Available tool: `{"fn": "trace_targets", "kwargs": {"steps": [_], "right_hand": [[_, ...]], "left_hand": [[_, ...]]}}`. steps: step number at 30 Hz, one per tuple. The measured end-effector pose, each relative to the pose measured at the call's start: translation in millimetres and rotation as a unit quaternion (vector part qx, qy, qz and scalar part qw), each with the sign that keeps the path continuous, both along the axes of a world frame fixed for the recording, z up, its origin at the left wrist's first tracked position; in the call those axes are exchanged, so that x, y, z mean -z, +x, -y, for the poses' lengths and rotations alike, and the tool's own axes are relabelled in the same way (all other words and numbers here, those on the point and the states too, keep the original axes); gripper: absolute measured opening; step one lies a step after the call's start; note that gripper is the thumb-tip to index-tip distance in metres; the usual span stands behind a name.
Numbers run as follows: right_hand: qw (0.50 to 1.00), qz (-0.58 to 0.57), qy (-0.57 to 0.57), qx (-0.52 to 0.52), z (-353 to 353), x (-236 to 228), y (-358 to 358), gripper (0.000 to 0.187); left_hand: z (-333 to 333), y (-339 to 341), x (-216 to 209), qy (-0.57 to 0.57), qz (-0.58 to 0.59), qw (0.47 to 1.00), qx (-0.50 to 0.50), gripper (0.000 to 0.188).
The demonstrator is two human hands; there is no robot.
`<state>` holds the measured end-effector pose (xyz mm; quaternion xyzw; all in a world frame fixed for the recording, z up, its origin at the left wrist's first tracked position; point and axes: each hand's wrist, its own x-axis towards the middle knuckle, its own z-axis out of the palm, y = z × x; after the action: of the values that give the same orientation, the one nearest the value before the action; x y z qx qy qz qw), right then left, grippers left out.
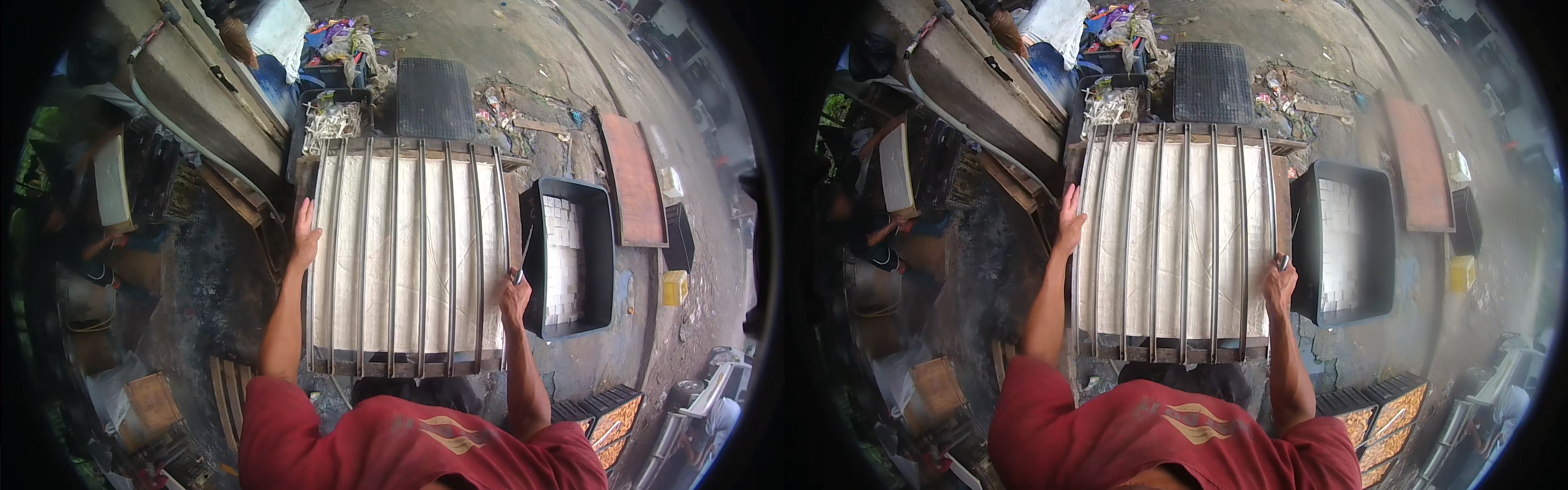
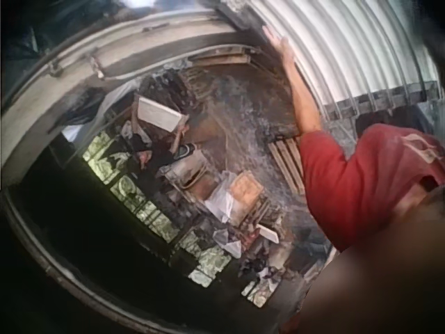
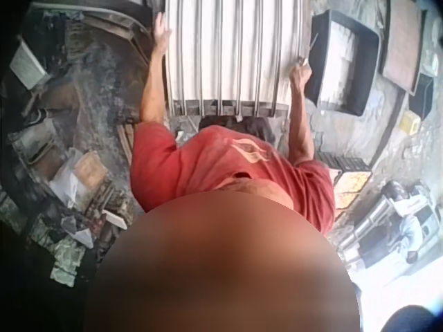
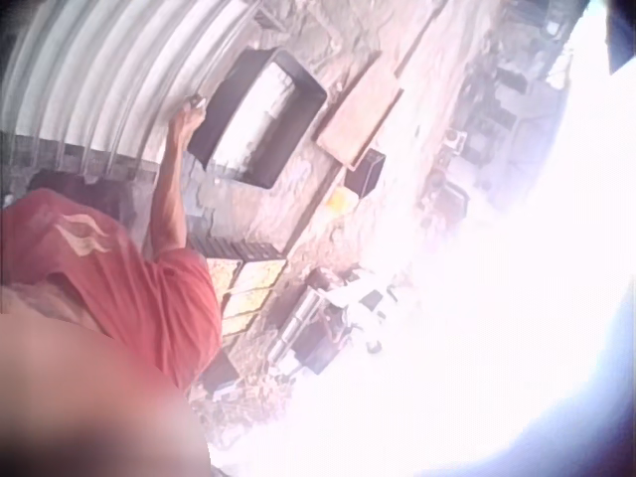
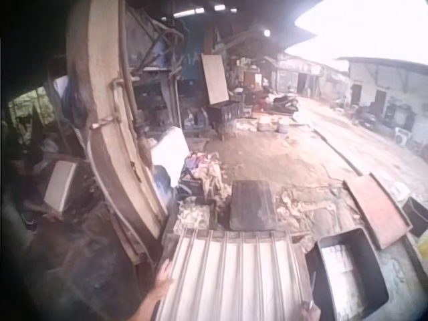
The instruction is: The person picks up a white rectangular sheet and places it on a wooden frame. They then place a metal grate on top, press it down, and use a knife to trim the sheet's edges. The person repeats this process with a second sheet and grate.
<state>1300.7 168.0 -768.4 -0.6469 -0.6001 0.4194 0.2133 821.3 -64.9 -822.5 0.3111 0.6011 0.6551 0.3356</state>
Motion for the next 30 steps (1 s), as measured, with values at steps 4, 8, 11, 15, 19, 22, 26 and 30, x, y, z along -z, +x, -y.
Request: {"fn": "trace_targets", "kwargs": {"steps": [4,8,11,15,19,22,26,30], "right_hand": [[0.999,0.032,0.023,0.004,5.8,10.4,3.9,0.033],[0.984,0.172,-0.029,0.018,-7.6,9.6,-5.9,0.03],[0.997,0.038,0.071,-0.018,-46.2,7.5,-39.1,0.032],[0.996,-0.062,0.005,-0.066,-100.8,-1.0,-74.7,0.04],[0.997,0.056,-0.033,-0.037,-110.5,-8.2,-85.3,0.052],[0.996,0.045,0.009,-0.076,-102.2,-9.9,-82.3,0.053],[0.992,0.011,0.005,-0.126,-86.4,-6.9,-59.1,0.048],[0.994,-0.004,-0.046,-0.1,-26.6,-6.2,10.7,0.049]], "left_hand": [[4.3,13.6,2.2,-0.034,-0.126,0.991,-0.029,0.086],[-5.3,17.8,-4.3,-0.028,-0.088,0.995,-0.047,0.082],[-42.1,-11.4,-3.7,-0.052,-0.047,0.996,-0.059,0.078],[-72.2,-35.4,2.2,-0.09,-0.178,0.978,-0.066,0.076],[-72.2,-30.3,3.3,-0.068,-0.074,0.993,-0.066,0.077],[-74.1,-35.7,2.9,-0.093,-0.092,0.99,-0.058,0.077],[-59.5,-39.1,1.4,-0.071,-0.151,0.985,-0.032,0.078],[41.8,41.2,-15.7,-0.08,-0.074,0.994,-0.002,0.081]]}}
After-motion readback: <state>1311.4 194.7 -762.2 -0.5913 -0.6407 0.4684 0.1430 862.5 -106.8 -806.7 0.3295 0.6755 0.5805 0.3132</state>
